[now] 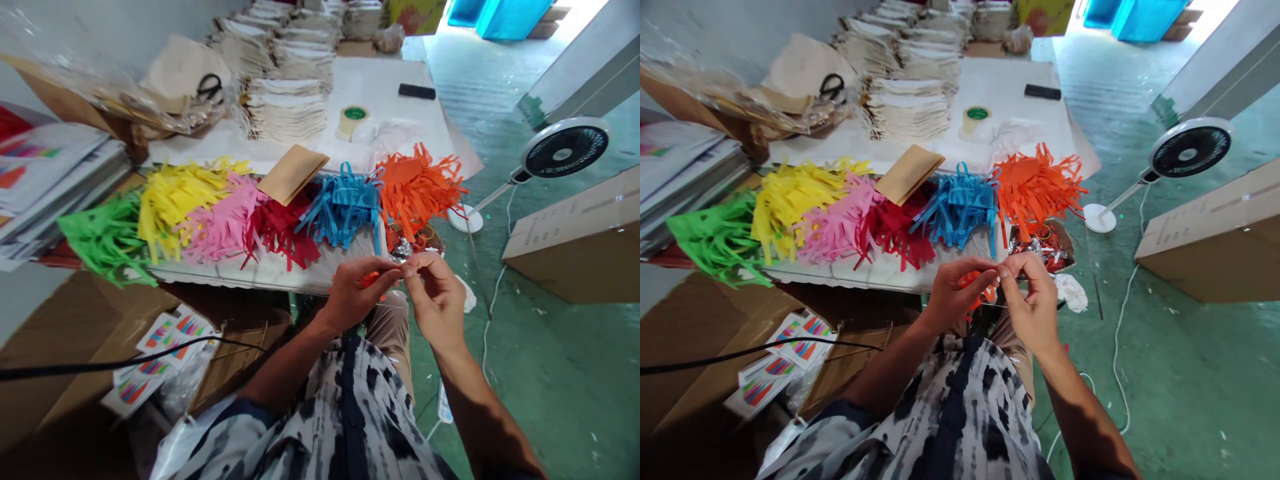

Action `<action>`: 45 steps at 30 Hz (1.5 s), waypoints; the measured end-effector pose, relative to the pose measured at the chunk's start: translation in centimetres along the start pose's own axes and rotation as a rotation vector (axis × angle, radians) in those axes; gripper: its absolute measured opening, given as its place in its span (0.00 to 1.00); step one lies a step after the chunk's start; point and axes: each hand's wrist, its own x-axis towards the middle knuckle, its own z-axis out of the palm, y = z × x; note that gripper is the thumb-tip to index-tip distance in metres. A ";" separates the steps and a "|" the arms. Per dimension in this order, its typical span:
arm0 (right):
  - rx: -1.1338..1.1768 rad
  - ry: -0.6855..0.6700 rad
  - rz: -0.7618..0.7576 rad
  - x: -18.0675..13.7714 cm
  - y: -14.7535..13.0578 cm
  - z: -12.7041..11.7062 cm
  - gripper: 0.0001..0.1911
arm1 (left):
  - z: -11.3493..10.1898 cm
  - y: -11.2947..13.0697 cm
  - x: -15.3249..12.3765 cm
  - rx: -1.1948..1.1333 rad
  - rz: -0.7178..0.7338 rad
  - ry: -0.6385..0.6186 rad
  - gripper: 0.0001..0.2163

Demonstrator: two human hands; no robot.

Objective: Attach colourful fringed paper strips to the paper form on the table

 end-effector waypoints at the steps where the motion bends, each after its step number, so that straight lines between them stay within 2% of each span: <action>1: 0.010 0.033 0.016 0.1 0.1 -0.1 0.08 | 0.0 -0.1 -0.1 0.011 -0.005 -0.005 0.10; 4: 0.141 0.227 0.059 0.9 0.4 -0.5 0.10 | -0.1 -0.4 -0.5 0.013 -0.061 -0.066 0.12; 6: 0.259 0.278 0.063 1.4 0.7 -0.7 0.12 | -0.3 -0.6 -0.8 -0.022 -0.148 -0.078 0.15; 10: 0.298 0.093 0.169 0.8 1.2 -0.4 0.13 | -0.5 -0.4 -0.9 -0.097 -0.258 -0.048 0.18; 12: 0.213 -0.011 0.225 0.2 1.4 -0.1 0.13 | -0.4 -0.3 -0.7 -0.100 -0.261 -0.094 0.18; 14: 0.146 -0.048 0.241 0.3 1.5 -0.6 0.12 | -0.3 -0.4 -0.4 -0.066 -0.271 -0.183 0.18; 16: 0.125 0.034 0.221 1.5 1.5 -2.0 0.14 | -0.2 -0.9 0.2 0.031 -0.274 -0.282 0.16; 18: 0.073 0.232 0.132 3.9 1.6 -4.6 0.16 | -0.2 -1.4 0.9 0.179 -0.252 -0.353 0.13; 20: -0.096 0.471 -0.051 6.8 2.1 -7.9 0.17 | -0.3 -1.9 1.9 0.341 -0.206 -0.368 0.12; 21: -0.210 0.547 -0.147 8.2 2.6 -9.5 0.19 | -0.3 -2.0 2.5 0.421 -0.185 -0.357 0.11; 23: -0.483 0.573 -0.343 10.6 4.1 -12.4 0.21 | -0.4 -2.1 3.9 0.568 -0.152 -0.312 0.10; 26: -0.975 0.282 -0.411 12.4 7.2 -14.4 0.24 | -0.2 -2.2 6.5 0.726 -0.100 -0.251 0.11; 30: -1.116 -0.116 -0.348 12.2 11.1 -12.5 0.23 | 0.2 -3.0 10.4 0.877 0.006 -0.216 0.12; 33: -1.171 -0.334 -0.334 11.9 12.2 -10.2 0.21 | 0.3 -4.2 13.0 0.984 0.071 -0.213 0.12; 34: -1.180 -0.349 -0.337 12.1 12.1 -9.5 0.20 | 0.3 -4.7 13.7 1.013 0.088 -0.213 0.12; 36: -1.174 -0.280 -0.349 13.4 11.3 -8.2 0.18 | 0.3 -5.5 15.0 1.058 0.128 -0.216 0.12; 39: -1.120 -0.201 -0.400 17.2 9.8 -5.6 0.18 | 0.2 -6.5 16.5 1.089 0.185 -0.226 0.13; 42: -1.054 -0.237 -0.448 22.2 9.7 -2.4 0.21 | -0.1 -7.3 17.6 1.063 0.144 -0.203 0.13; 45: -0.960 -0.304 -0.373 26.5 11.0 0.1 0.24 | -0.8 -7.9 18.0 0.946 0.068 -0.153 0.11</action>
